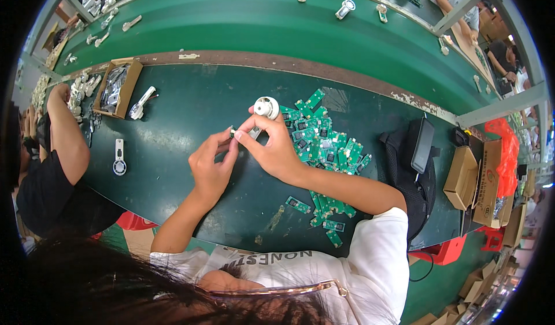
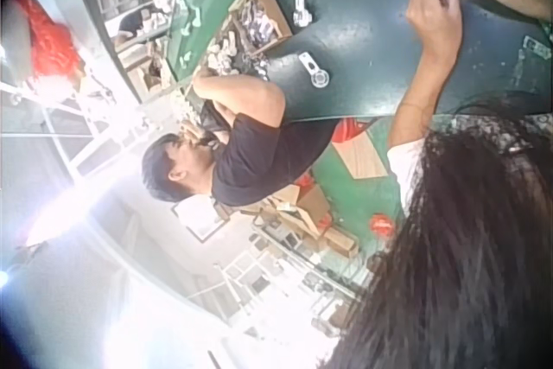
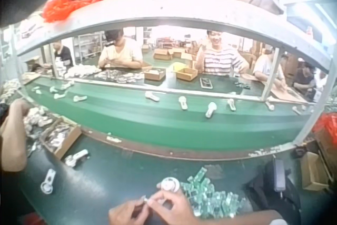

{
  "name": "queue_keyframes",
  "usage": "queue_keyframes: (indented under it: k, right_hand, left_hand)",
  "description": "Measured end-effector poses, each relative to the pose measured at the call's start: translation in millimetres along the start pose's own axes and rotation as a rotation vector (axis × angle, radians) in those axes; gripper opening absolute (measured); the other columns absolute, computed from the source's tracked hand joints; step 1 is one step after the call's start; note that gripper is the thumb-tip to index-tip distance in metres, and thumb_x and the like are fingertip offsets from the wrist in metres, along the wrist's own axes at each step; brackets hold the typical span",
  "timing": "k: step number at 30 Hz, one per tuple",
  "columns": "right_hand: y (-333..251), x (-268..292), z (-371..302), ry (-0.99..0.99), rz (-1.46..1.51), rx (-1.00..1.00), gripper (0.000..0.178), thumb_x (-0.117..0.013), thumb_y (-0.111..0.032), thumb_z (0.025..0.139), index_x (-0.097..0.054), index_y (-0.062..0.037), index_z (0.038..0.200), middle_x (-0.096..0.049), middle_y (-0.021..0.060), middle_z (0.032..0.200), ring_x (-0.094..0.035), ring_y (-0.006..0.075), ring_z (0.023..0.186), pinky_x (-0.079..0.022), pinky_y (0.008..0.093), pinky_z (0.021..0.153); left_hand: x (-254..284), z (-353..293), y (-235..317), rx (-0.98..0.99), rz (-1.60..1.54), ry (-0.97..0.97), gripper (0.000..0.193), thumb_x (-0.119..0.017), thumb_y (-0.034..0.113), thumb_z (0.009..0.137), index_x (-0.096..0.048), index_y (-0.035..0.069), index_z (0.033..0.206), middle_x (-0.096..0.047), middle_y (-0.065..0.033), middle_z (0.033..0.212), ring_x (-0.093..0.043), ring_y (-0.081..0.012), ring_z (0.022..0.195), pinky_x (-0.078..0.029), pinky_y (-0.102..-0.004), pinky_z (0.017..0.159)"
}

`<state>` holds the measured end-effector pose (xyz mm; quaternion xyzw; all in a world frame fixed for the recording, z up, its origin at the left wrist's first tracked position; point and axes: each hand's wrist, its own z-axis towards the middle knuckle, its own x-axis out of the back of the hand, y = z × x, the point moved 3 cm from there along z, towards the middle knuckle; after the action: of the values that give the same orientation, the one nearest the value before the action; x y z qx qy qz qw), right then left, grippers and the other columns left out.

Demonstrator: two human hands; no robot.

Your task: Assembling small electronic components and speakers into plastic housings on a factory assembly line.

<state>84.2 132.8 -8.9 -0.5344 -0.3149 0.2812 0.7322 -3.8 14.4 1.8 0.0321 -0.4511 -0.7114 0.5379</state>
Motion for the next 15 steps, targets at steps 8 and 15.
queue_keyframes:
  k: [8, 15]
  right_hand:
    - [2, 5, 14, -0.118, 0.243, -0.123, 0.008, -0.07, -0.01, 0.082, -0.065, -0.0025, 0.083, -0.049, 0.0081, 0.11, -0.051, 0.0144, 0.098, -0.043, 0.0302, 0.083]
    - [1, 0, 17, -0.188, 0.225, -0.087, 0.007, -0.069, -0.005, 0.083, -0.064, -0.0006, 0.083, -0.048, 0.0062, 0.111, -0.053, 0.0129, 0.095, -0.045, 0.0279, 0.08]
  left_hand:
    - [3, 8, 2, -0.03, 0.05, -0.022, 0.016, -0.071, -0.005, 0.076, -0.061, -0.002, 0.089, -0.07, -0.0145, 0.085, -0.07, -0.0208, 0.072, -0.055, -0.0283, 0.063]
    - [6, 2, 1, -0.039, 0.052, 0.015, 0.02, -0.072, -0.005, 0.073, -0.062, -0.001, 0.09, -0.069, -0.014, 0.083, -0.068, -0.0236, 0.068, -0.053, -0.0308, 0.059]
